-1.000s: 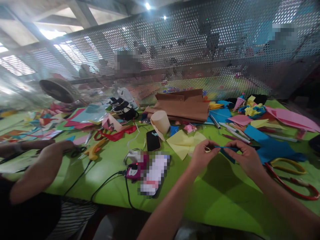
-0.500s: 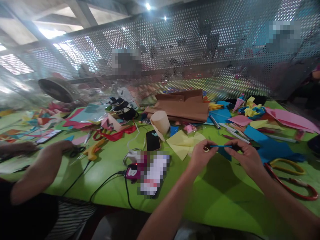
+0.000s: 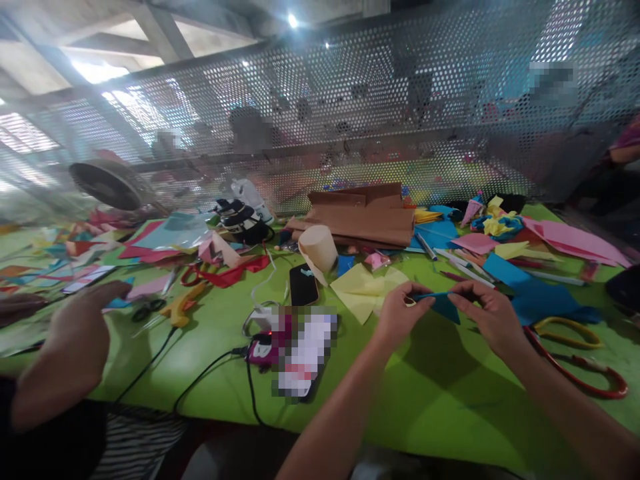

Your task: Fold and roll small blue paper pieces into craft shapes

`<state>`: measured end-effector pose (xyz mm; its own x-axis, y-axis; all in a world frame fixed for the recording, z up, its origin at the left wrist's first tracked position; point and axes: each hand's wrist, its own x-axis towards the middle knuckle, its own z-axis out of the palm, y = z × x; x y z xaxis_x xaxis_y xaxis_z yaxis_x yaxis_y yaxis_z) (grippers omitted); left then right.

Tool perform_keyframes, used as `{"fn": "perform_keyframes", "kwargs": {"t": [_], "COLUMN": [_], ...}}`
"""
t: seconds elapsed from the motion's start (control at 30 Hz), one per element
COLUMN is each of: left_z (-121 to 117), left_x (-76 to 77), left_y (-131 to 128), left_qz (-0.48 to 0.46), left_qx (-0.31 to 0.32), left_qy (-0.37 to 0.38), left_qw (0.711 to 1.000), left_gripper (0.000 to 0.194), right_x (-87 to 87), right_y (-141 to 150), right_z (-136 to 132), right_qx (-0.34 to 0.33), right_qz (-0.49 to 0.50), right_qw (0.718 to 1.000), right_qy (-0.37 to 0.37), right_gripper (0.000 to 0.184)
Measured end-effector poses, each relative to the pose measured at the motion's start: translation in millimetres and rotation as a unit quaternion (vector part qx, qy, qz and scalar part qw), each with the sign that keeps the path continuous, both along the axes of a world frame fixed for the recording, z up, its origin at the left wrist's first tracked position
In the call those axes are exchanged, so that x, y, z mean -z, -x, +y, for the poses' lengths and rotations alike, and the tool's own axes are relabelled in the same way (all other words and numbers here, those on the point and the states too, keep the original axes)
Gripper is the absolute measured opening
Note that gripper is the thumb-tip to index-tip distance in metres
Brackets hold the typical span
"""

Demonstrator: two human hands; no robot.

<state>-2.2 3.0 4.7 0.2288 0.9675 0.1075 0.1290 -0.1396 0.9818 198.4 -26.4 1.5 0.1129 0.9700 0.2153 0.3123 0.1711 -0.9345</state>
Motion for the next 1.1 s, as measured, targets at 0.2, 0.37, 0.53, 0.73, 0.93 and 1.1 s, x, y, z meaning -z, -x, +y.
{"fn": "perform_keyframes", "kwargs": {"t": [0.2, 0.37, 0.53, 0.73, 0.93, 1.1], "left_z": [-1.5, 0.3, -0.9, 0.4, -1.4, -4.5], "left_x": [-5.7, -3.7, -3.6, -0.9, -4.6, -9.5], "left_y": [-0.5, -0.6, -1.3, 0.0, -1.1, -1.1], "left_qz": [-0.003, -0.013, -0.003, -0.011, -0.01, -0.009], "left_qx": [-0.004, -0.002, -0.001, 0.003, 0.005, 0.016], "left_qy": [0.004, 0.009, -0.004, -0.006, -0.009, 0.002], "left_qw": [1.0, 1.0, 1.0, 1.0, 1.0, 1.0], "left_gripper": [0.01, 0.013, 0.01, 0.014, 0.01, 0.011], "right_x": [-5.8, -5.9, -9.0, -6.0, -3.2, -6.4], "right_y": [3.1, 3.4, 6.6, 5.4, 5.4, 6.1], "right_z": [-1.5, -2.2, -3.6, -3.5, -2.3, -3.2], "right_qx": [-0.017, 0.011, -0.017, 0.012, -0.026, -0.013], "right_qz": [0.018, 0.007, 0.017, 0.01, 0.032, 0.015], "right_qw": [1.0, 1.0, 1.0, 1.0, 0.999, 1.0], "right_qy": [0.012, 0.009, 0.019, 0.005, 0.02, 0.02], "right_gripper": [0.034, 0.032, 0.034, 0.03, 0.034, 0.035]}}
